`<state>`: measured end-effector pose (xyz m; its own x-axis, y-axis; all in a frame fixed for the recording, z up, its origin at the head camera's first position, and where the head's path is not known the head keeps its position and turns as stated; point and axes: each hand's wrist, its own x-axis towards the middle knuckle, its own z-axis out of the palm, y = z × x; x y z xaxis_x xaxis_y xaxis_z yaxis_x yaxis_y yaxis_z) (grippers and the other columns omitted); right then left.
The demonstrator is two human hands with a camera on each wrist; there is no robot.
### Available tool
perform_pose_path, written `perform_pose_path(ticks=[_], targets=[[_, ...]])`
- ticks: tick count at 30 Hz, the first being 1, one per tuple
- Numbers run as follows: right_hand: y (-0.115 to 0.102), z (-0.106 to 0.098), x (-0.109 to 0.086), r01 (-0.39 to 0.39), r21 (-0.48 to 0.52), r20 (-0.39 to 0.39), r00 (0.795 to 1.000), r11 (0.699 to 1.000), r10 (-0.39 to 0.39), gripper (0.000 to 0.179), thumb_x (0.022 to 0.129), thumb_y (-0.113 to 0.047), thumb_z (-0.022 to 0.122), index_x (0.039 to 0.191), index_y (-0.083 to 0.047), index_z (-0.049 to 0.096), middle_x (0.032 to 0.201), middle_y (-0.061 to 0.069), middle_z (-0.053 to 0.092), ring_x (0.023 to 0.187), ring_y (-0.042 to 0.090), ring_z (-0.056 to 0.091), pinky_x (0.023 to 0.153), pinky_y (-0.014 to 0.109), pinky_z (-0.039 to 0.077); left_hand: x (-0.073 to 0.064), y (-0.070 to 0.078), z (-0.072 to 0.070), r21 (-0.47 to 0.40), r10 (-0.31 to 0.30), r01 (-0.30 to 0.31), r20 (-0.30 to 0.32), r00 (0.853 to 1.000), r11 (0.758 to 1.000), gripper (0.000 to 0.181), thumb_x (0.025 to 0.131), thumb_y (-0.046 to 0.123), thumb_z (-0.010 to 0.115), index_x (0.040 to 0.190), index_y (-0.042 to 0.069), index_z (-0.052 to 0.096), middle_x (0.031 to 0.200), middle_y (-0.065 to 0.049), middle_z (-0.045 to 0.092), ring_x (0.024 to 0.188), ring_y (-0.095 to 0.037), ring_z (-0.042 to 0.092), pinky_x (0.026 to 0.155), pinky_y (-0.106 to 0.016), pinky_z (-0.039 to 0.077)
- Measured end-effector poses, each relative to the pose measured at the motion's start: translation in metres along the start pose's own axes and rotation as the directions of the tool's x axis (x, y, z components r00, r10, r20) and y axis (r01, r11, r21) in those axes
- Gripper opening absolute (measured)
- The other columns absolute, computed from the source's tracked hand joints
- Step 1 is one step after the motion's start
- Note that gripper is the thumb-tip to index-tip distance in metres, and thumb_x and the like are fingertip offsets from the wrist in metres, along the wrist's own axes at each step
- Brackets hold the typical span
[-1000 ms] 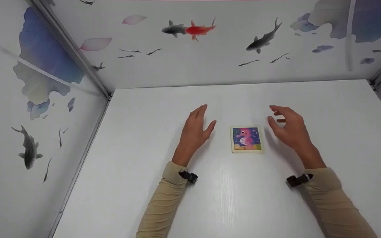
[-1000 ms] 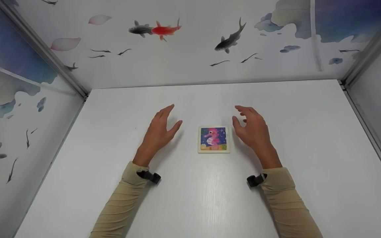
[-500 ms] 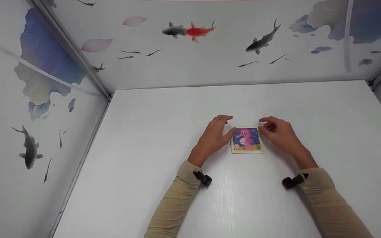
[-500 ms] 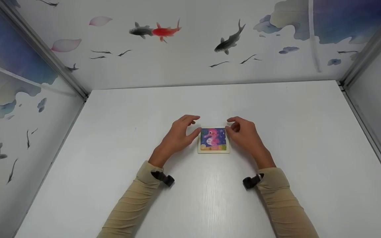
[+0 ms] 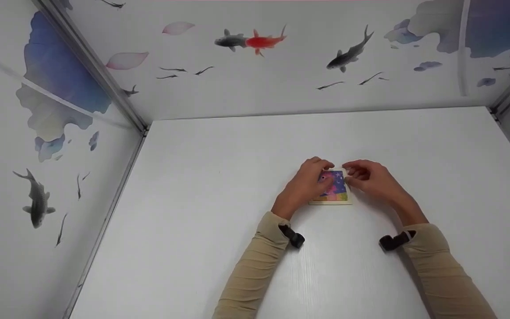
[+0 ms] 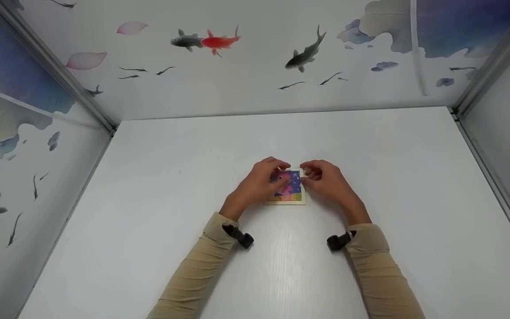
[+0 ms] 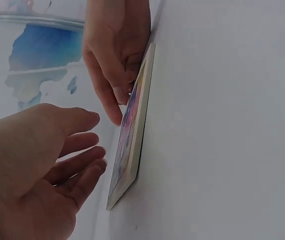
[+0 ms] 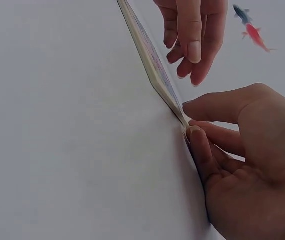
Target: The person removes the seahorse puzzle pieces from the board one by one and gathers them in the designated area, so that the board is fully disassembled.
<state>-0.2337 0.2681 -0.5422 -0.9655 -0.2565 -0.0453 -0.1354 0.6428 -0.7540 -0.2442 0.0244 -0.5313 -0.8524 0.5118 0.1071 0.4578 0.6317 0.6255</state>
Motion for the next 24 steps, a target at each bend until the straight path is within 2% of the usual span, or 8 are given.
perform_pose_path(ticks=[5, 9, 15, 19, 24], targets=[[0.003, -0.001, 0.001, 0.024, 0.002, 0.012, 1.000, 1.000, -0.024, 0.043, 0.102, -0.013, 0.075, 0.144, -0.008, 0.068, 0.122, 0.016, 0.072, 0.105, 0.024, 0.065, 0.085, 0.012, 0.048, 0.005, 0.000, 0.008, 0.011, -0.018, 0.018, 0.001, 1.000, 1.000, 0.033, 0.108, 0.024, 0.068, 0.138, 0.011, 0.070, 0.133, -0.005, 0.065, 0.127, -0.017, 0.060, 0.112, -0.025, 0.050], [0.003, -0.004, -0.001, 0.032, -0.002, 0.019, 0.999, 0.999, -0.032, 0.043, 0.103, -0.015, 0.075, 0.145, -0.008, 0.067, 0.123, 0.016, 0.072, 0.106, 0.025, 0.066, 0.086, 0.012, 0.048, 0.007, 0.000, 0.012, -0.020, -0.052, 0.053, 0.010, 0.999, 0.998, 0.034, 0.106, 0.025, 0.072, 0.138, 0.014, 0.071, 0.132, -0.004, 0.062, 0.124, -0.013, 0.058, 0.112, -0.023, 0.049], [0.004, -0.003, 0.000, 0.024, -0.003, 0.020, 1.000, 1.000, -0.024, 0.043, 0.103, -0.018, 0.075, 0.145, -0.011, 0.068, 0.124, 0.014, 0.073, 0.106, 0.024, 0.066, 0.087, 0.012, 0.048, 0.005, -0.002, 0.010, -0.059, -0.069, 0.072, 0.044, 0.997, 0.996, 0.039, 0.103, 0.027, 0.076, 0.140, 0.016, 0.069, 0.134, -0.003, 0.058, 0.124, -0.012, 0.058, 0.114, -0.024, 0.048], [0.005, -0.003, -0.001, 0.027, -0.001, 0.019, 0.999, 1.000, -0.027, 0.043, 0.103, -0.017, 0.076, 0.145, -0.011, 0.068, 0.123, 0.014, 0.073, 0.106, 0.024, 0.066, 0.086, 0.012, 0.049, 0.005, 0.000, 0.009, 0.002, -0.059, 0.059, 0.059, 0.997, 0.998, 0.039, 0.105, 0.031, 0.073, 0.141, 0.018, 0.068, 0.135, -0.003, 0.057, 0.126, -0.013, 0.056, 0.114, -0.025, 0.048], [0.005, -0.003, 0.000, 0.039, -0.005, 0.026, 0.999, 0.999, -0.039, 0.043, 0.103, -0.014, 0.074, 0.146, -0.010, 0.067, 0.122, 0.014, 0.072, 0.106, 0.025, 0.066, 0.088, 0.013, 0.049, 0.009, 0.006, 0.009, 0.123, -0.004, -0.001, 0.033, 0.999, 0.992, 0.034, 0.107, 0.035, 0.070, 0.136, 0.018, 0.074, 0.130, -0.004, 0.061, 0.122, -0.017, 0.058, 0.109, -0.026, 0.050]])
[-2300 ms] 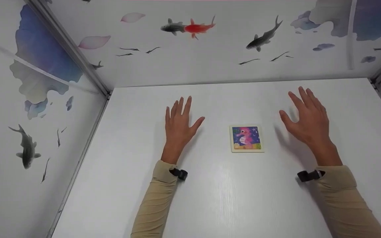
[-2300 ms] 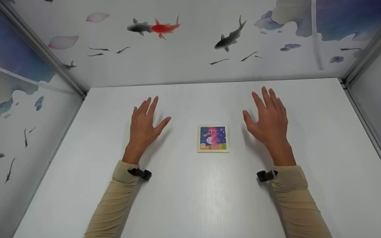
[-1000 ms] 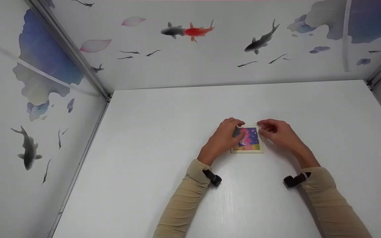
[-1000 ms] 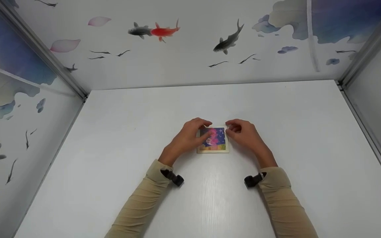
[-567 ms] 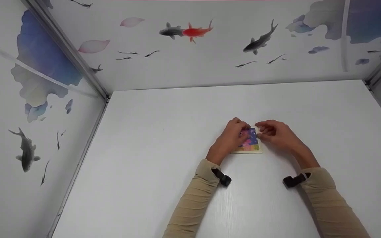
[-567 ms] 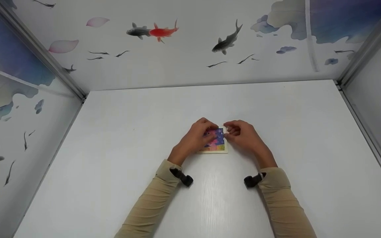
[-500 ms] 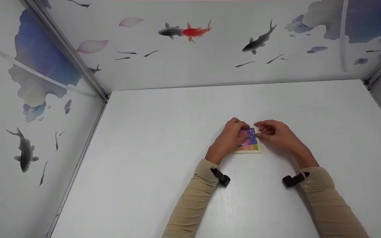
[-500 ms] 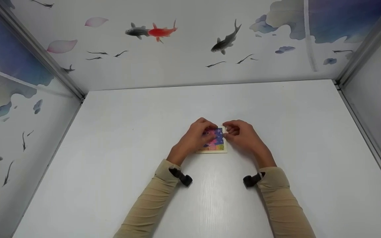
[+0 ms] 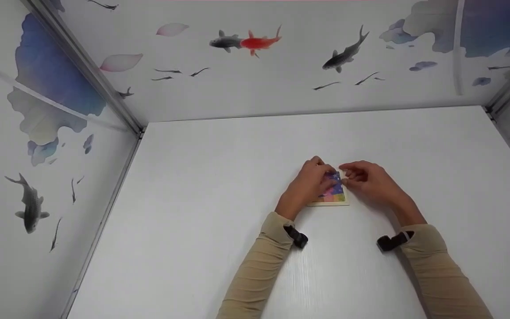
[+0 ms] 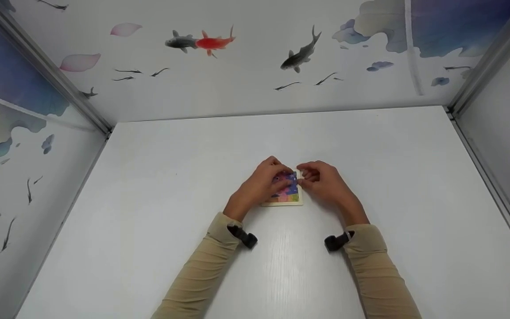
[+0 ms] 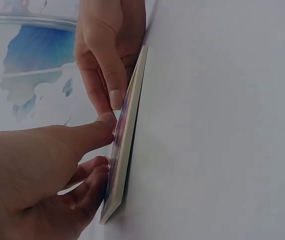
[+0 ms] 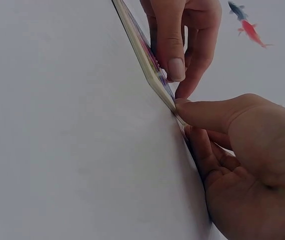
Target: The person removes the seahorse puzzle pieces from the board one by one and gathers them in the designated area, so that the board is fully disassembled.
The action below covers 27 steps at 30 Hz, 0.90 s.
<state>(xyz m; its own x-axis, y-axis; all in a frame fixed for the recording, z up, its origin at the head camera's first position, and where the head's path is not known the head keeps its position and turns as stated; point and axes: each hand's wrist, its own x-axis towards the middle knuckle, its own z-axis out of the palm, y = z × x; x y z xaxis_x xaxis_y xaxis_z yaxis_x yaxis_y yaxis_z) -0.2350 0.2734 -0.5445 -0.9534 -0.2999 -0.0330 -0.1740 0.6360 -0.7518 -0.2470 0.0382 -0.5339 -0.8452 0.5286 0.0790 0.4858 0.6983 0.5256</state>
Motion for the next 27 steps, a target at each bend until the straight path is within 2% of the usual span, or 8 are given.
perform_pose_path(ticks=[4, 9, 13, 17, 23, 27], targets=[[-0.0007, 0.0008, 0.0011, -0.008, -0.011, 0.000, 1.000, 1.000, 0.008, 0.044, 0.104, -0.017, 0.074, 0.147, -0.012, 0.067, 0.122, 0.013, 0.072, 0.107, 0.024, 0.066, 0.090, 0.016, 0.049, 0.0024, 0.0041, -0.0028, 0.024, -0.004, 0.004, 0.001, 1.000, 1.000, 0.032, 0.104, 0.032, 0.075, 0.133, 0.017, 0.077, 0.127, -0.003, 0.063, 0.120, -0.017, 0.059, 0.108, -0.024, 0.051], [-0.0015, 0.0012, 0.0007, -0.021, -0.017, -0.003, 1.000, 1.000, 0.021, 0.045, 0.104, -0.018, 0.074, 0.148, -0.012, 0.065, 0.124, 0.013, 0.071, 0.108, 0.025, 0.065, 0.092, 0.020, 0.049, 0.0029, 0.0064, -0.0052, -0.030, -0.042, 0.045, 0.072, 0.997, 0.999, 0.036, 0.107, 0.028, 0.071, 0.140, 0.014, 0.069, 0.133, -0.003, 0.058, 0.122, -0.013, 0.058, 0.110, -0.022, 0.050], [0.0001, 0.0016, -0.0004, -0.030, -0.019, -0.006, 1.000, 0.999, 0.030, 0.045, 0.104, -0.018, 0.074, 0.148, -0.013, 0.064, 0.124, 0.012, 0.071, 0.108, 0.025, 0.065, 0.090, 0.016, 0.048, 0.0036, 0.0071, -0.0039, -0.067, -0.046, 0.054, 0.117, 0.992, 0.996, 0.037, 0.109, 0.026, 0.067, 0.143, 0.012, 0.061, 0.139, -0.003, 0.053, 0.124, -0.011, 0.058, 0.112, -0.023, 0.050], [0.0019, 0.0032, -0.0014, -0.018, -0.017, -0.012, 1.000, 1.000, 0.018, 0.046, 0.104, -0.017, 0.075, 0.148, -0.011, 0.064, 0.123, 0.013, 0.070, 0.108, 0.024, 0.064, 0.091, 0.016, 0.048, 0.0041, 0.0059, -0.0024, -0.085, -0.033, 0.044, 0.124, 0.992, 0.995, 0.038, 0.109, 0.023, 0.067, 0.143, 0.010, 0.058, 0.141, -0.005, 0.051, 0.126, -0.012, 0.056, 0.113, -0.024, 0.050], [0.0014, 0.0037, -0.0017, -0.019, -0.016, -0.009, 1.000, 1.000, 0.019, 0.046, 0.104, -0.019, 0.075, 0.148, -0.012, 0.064, 0.124, 0.013, 0.069, 0.108, 0.024, 0.064, 0.095, 0.023, 0.050, 0.0049, 0.0025, -0.0019, -0.119, -0.031, 0.046, 0.121, 0.992, 0.992, 0.039, 0.108, 0.021, 0.068, 0.143, 0.010, 0.056, 0.142, -0.006, 0.050, 0.126, -0.013, 0.057, 0.114, -0.024, 0.049], [0.0009, 0.0016, -0.0017, -0.014, -0.011, -0.008, 1.000, 1.000, 0.013, 0.046, 0.104, -0.019, 0.074, 0.148, -0.011, 0.064, 0.124, 0.013, 0.070, 0.108, 0.025, 0.065, 0.093, 0.020, 0.050, 0.0059, 0.0014, -0.0021, -0.149, -0.019, 0.035, 0.106, 0.994, 0.988, 0.039, 0.107, 0.021, 0.070, 0.143, 0.010, 0.056, 0.143, -0.007, 0.049, 0.127, -0.015, 0.057, 0.114, -0.025, 0.049]])
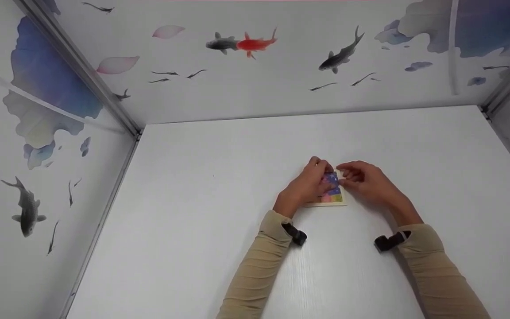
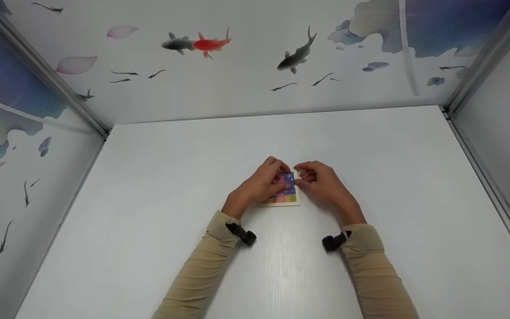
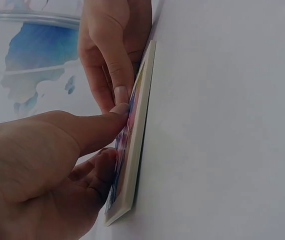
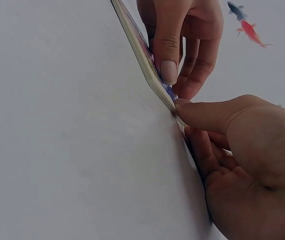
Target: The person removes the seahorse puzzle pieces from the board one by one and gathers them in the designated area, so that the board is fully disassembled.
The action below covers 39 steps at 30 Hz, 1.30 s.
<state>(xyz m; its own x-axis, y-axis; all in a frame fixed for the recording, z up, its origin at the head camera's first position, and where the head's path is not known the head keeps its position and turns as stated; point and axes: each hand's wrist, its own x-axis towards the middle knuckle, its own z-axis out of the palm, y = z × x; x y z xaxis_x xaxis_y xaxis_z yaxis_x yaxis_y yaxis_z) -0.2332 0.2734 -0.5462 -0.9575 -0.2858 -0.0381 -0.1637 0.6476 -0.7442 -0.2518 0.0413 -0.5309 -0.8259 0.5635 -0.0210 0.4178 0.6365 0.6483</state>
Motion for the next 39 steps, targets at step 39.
perform_pose_path(ticks=[39], targets=[[0.0011, 0.0005, -0.0021, 0.005, 0.006, -0.008, 1.000, 1.000, -0.005, 0.045, 0.105, -0.022, 0.074, 0.147, -0.011, 0.064, 0.125, 0.012, 0.069, 0.109, 0.025, 0.065, 0.090, 0.011, 0.047, -0.0054, -0.0056, -0.0071, -0.011, 0.052, -0.053, -0.125, 0.991, 0.999, 0.035, 0.110, 0.017, 0.064, 0.145, 0.010, 0.067, 0.137, -0.006, 0.063, 0.123, -0.014, 0.066, 0.109, -0.020, 0.052]])
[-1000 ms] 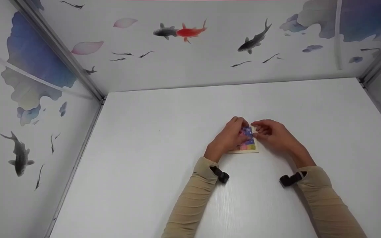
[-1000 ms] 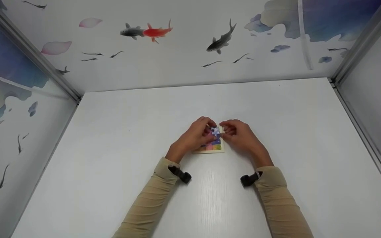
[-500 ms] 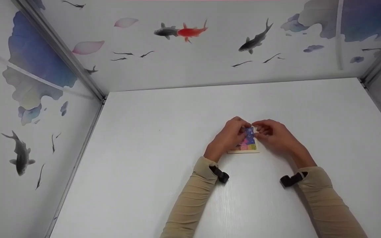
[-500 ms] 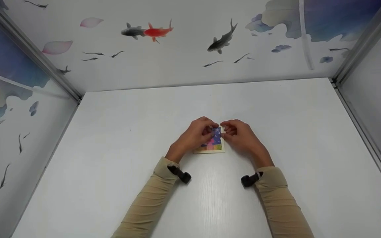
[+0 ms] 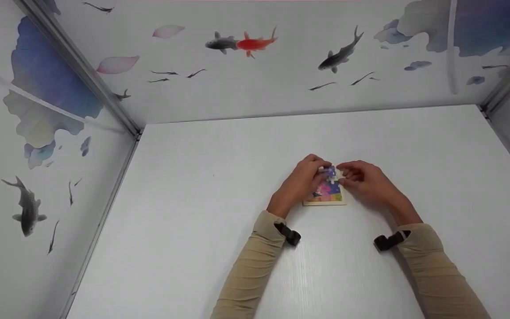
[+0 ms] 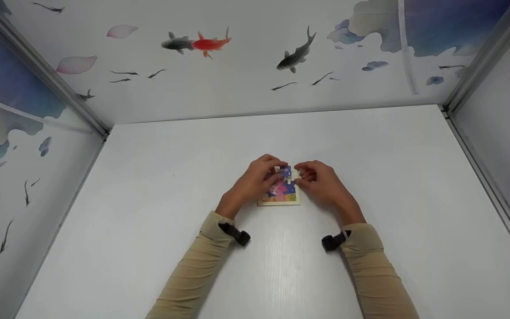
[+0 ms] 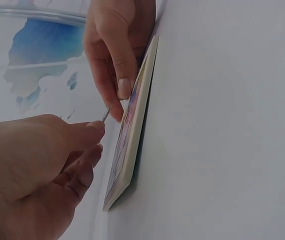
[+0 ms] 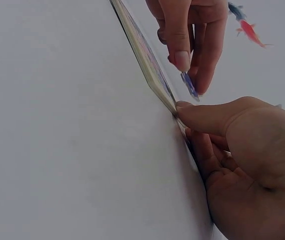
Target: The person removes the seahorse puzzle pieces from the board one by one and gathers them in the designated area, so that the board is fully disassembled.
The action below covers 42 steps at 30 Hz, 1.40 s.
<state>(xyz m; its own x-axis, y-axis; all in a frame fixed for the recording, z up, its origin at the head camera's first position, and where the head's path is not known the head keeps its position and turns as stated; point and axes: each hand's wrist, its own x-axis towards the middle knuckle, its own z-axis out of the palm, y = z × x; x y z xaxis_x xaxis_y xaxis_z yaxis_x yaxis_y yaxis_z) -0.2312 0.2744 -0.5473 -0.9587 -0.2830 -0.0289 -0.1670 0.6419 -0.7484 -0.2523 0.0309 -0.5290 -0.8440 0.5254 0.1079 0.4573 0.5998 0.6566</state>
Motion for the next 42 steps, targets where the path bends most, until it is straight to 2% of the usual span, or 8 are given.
perform_pose_path(ticks=[9, 16, 23, 30, 42], targets=[[0.000, 0.001, 0.001, -0.029, 0.003, 0.004, 1.000, 1.000, 0.029, 0.045, 0.106, -0.022, 0.072, 0.149, -0.010, 0.063, 0.125, 0.013, 0.067, 0.110, 0.025, 0.063, 0.090, 0.013, 0.046, -0.015, -0.017, -0.021, -0.005, -0.066, 0.066, -0.016, 0.998, 0.998, 0.034, 0.111, 0.018, 0.064, 0.145, 0.015, 0.068, 0.137, -0.003, 0.063, 0.112, -0.010, 0.062, 0.101, -0.022, 0.055], [0.000, 0.001, -0.001, -0.032, 0.012, 0.005, 0.999, 0.999, 0.032, 0.046, 0.106, -0.023, 0.073, 0.149, -0.012, 0.063, 0.126, 0.012, 0.067, 0.111, 0.025, 0.062, 0.090, 0.009, 0.045, -0.028, -0.036, -0.034, -0.018, -0.084, 0.083, -0.053, 0.995, 0.996, 0.033, 0.110, 0.016, 0.065, 0.142, 0.013, 0.069, 0.136, -0.004, 0.064, 0.111, -0.014, 0.063, 0.097, -0.027, 0.055], [0.000, 0.001, -0.001, -0.062, 0.021, 0.011, 0.998, 0.998, 0.061, 0.047, 0.106, -0.027, 0.072, 0.150, -0.014, 0.062, 0.127, 0.010, 0.066, 0.113, 0.025, 0.062, 0.093, 0.015, 0.047, -0.041, -0.050, -0.041, -0.013, -0.129, 0.129, -0.043, 0.991, 0.992, 0.033, 0.109, 0.016, 0.066, 0.141, 0.013, 0.069, 0.133, -0.003, 0.065, 0.109, -0.013, 0.061, 0.096, -0.028, 0.055], [0.001, 0.002, -0.001, -0.076, 0.018, 0.011, 0.997, 0.997, 0.076, 0.047, 0.107, -0.027, 0.071, 0.151, -0.016, 0.061, 0.127, 0.009, 0.065, 0.114, 0.025, 0.062, 0.094, 0.016, 0.048, -0.048, -0.055, -0.044, -0.034, -0.157, 0.156, -0.024, 0.987, 0.987, 0.032, 0.108, 0.015, 0.068, 0.140, 0.012, 0.070, 0.128, -0.004, 0.065, 0.109, -0.013, 0.061, 0.095, -0.028, 0.055], [-0.002, 0.000, -0.003, -0.095, 0.027, 0.005, 0.996, 0.995, 0.094, 0.048, 0.107, -0.028, 0.071, 0.152, -0.017, 0.060, 0.129, 0.010, 0.065, 0.116, 0.026, 0.062, 0.094, 0.013, 0.047, -0.049, -0.058, -0.046, -0.053, -0.161, 0.160, -0.010, 0.987, 0.986, 0.033, 0.107, 0.011, 0.068, 0.140, 0.011, 0.070, 0.130, -0.006, 0.065, 0.112, -0.014, 0.062, 0.099, -0.030, 0.056]])
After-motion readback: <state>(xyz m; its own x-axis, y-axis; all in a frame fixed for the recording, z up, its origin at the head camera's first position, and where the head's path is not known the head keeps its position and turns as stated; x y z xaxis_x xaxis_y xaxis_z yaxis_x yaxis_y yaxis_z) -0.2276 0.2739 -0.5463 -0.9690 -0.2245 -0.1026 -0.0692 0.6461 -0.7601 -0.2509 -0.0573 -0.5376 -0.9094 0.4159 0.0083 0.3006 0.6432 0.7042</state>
